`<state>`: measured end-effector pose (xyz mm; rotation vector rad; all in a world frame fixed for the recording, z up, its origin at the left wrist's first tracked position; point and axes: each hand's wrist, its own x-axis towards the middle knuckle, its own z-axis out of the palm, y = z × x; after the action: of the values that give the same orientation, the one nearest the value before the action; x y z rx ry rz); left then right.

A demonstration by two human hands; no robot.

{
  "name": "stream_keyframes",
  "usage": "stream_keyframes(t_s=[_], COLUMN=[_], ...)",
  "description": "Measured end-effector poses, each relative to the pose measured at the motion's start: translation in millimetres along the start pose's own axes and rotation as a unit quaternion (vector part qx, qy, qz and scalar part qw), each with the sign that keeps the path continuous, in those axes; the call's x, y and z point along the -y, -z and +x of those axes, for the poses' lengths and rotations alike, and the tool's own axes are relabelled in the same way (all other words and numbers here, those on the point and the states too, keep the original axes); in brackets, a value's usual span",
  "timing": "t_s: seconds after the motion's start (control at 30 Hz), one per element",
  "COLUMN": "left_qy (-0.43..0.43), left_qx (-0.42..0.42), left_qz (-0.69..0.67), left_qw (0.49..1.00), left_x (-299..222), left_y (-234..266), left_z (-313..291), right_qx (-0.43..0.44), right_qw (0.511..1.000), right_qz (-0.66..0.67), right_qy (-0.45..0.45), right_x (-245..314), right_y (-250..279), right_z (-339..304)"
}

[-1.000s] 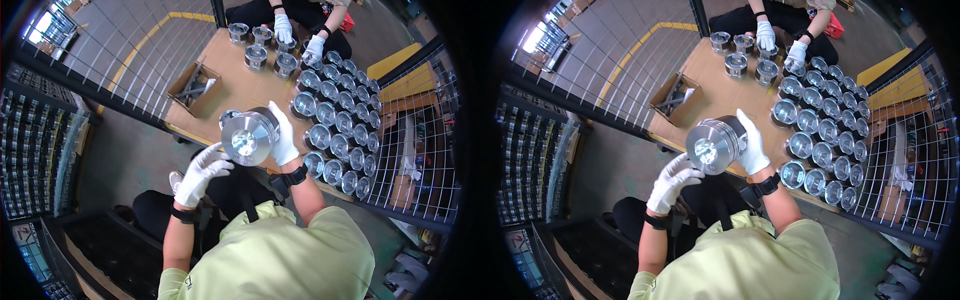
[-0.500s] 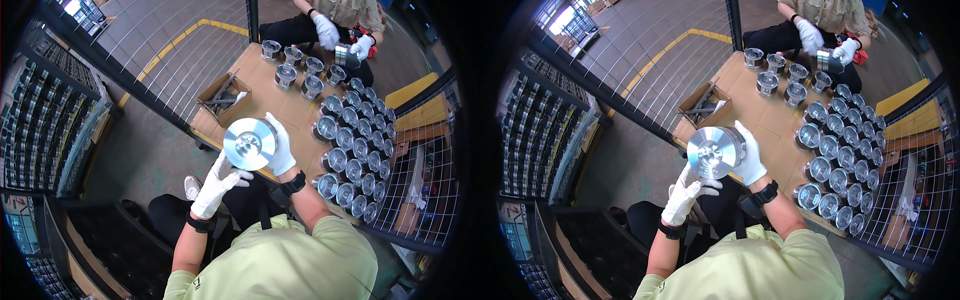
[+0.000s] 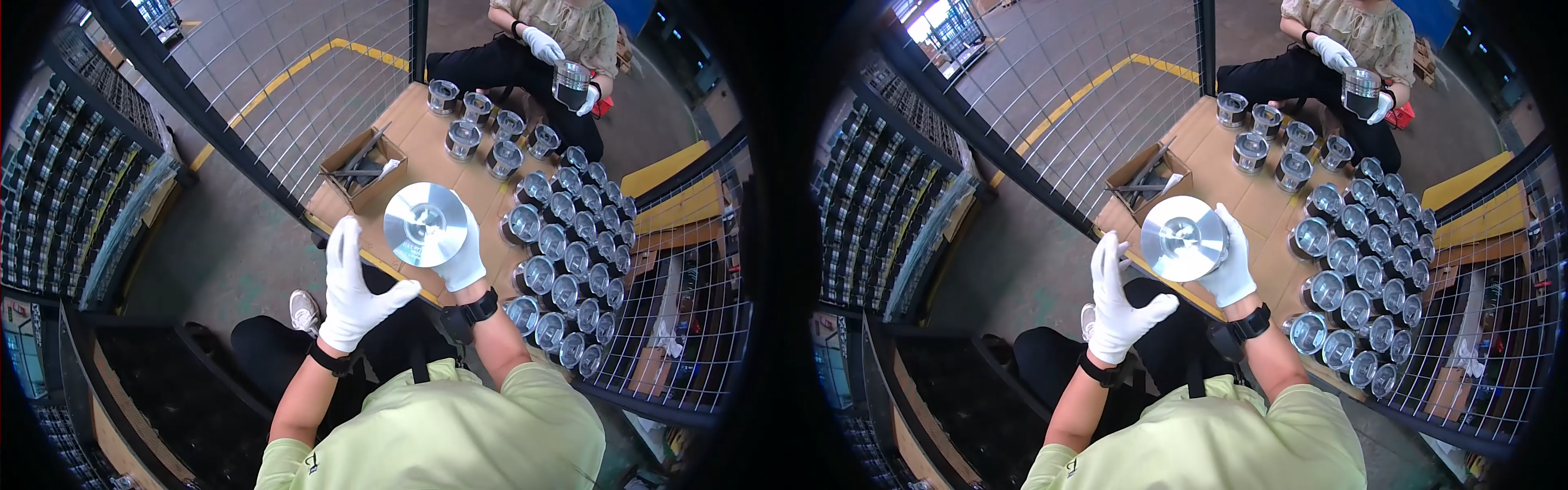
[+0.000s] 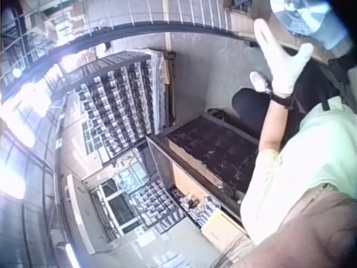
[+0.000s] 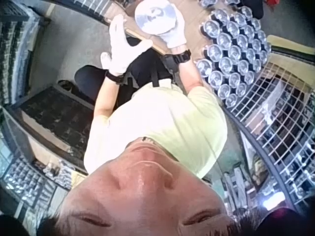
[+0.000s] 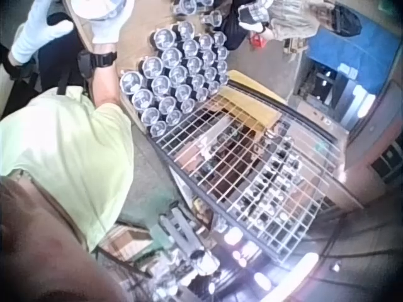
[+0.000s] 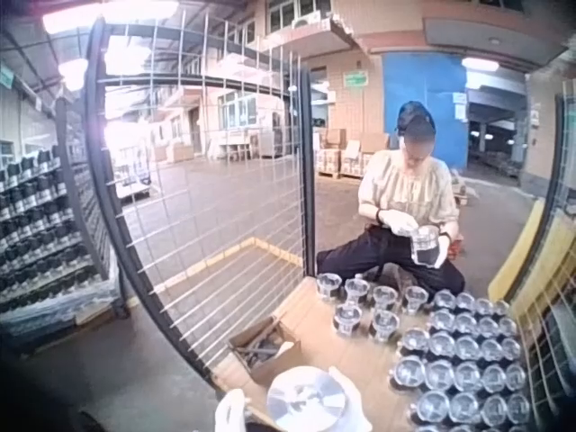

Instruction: Inspecting and organizing engine pistons in an assembly area.

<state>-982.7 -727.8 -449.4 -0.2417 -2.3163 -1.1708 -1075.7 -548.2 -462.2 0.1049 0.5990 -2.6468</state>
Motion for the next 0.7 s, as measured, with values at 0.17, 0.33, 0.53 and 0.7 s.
stream_keyframes(t_s=[0.17,0.33,0.53,0.7], left_qy=[0.168,0.391,0.395,0.41], left_qx=[0.043,0.199,0.226,0.14], left_qz=[-0.236,-0.477,-0.743,-0.837], left_qw=[0.956,0.762,0.491,0.333], left_x=[8.0,-2.5,-16.6,-1.5], left_y=[-7.7,7.9,1.1,-4.3], left_z=[4.2,1.8,5.1,-4.8], right_qx=[-0.079,-0.046,0.015,0.173], right_qw=[0.996,0.998,0.941,0.862], right_qz=[0.02,0.009,-0.319,-0.469], right_qy=[-0.034,-0.028,0.11,0.086], right_x=[-0.1,8.8,21.7,15.6], right_y=[6.4,-3.8,-30.6,-47.7], right_z=[7.3,10.7,-1.6,-4.1])
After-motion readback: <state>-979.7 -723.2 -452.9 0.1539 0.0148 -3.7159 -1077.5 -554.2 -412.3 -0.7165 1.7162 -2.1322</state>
